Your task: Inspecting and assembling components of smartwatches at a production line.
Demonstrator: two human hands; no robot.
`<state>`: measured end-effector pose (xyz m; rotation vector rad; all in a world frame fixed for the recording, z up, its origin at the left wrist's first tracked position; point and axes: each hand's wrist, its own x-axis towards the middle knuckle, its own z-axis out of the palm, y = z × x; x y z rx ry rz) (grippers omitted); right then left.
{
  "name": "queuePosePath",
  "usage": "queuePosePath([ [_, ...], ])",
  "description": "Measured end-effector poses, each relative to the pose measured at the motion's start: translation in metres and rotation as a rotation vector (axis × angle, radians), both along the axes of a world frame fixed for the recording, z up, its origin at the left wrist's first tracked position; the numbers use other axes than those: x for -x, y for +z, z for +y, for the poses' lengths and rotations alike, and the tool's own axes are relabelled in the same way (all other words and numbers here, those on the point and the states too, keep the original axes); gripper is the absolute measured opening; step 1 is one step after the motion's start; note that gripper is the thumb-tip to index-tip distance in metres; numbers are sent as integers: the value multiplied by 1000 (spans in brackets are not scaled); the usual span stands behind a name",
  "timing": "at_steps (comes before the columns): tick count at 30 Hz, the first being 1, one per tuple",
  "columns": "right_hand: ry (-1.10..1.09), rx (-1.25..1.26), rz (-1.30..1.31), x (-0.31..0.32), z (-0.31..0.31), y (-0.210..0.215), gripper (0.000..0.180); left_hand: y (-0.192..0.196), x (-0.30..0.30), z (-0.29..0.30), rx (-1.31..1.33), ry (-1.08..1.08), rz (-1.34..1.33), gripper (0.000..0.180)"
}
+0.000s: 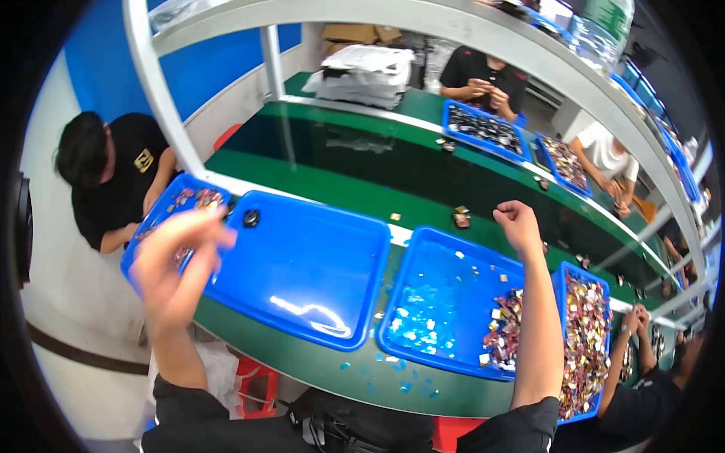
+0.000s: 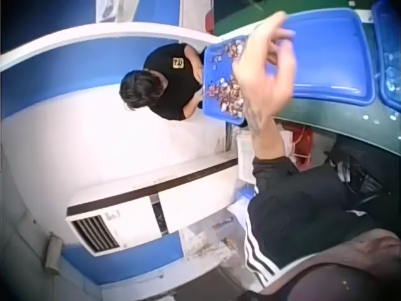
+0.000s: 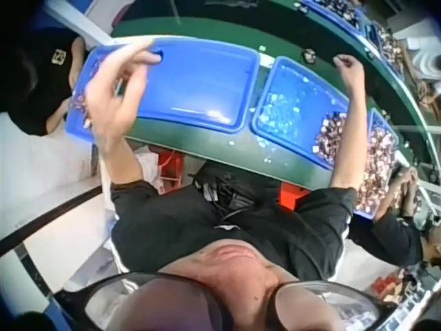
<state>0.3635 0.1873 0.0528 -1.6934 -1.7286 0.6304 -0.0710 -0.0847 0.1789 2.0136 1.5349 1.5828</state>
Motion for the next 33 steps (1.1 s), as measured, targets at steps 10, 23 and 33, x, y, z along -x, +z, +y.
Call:
queuePosePath([
  [10,221,-128,-439,-17,-112,66,12,-177,97,116,445,562,975,37],
  [23,152,-8,-661,-16,-139,-11,21,-135,42,105,649,-142,-440,36],
  [33,66,306,1333,28,-200,2,25,-120,-126,63,618,-627,-554,20],
])
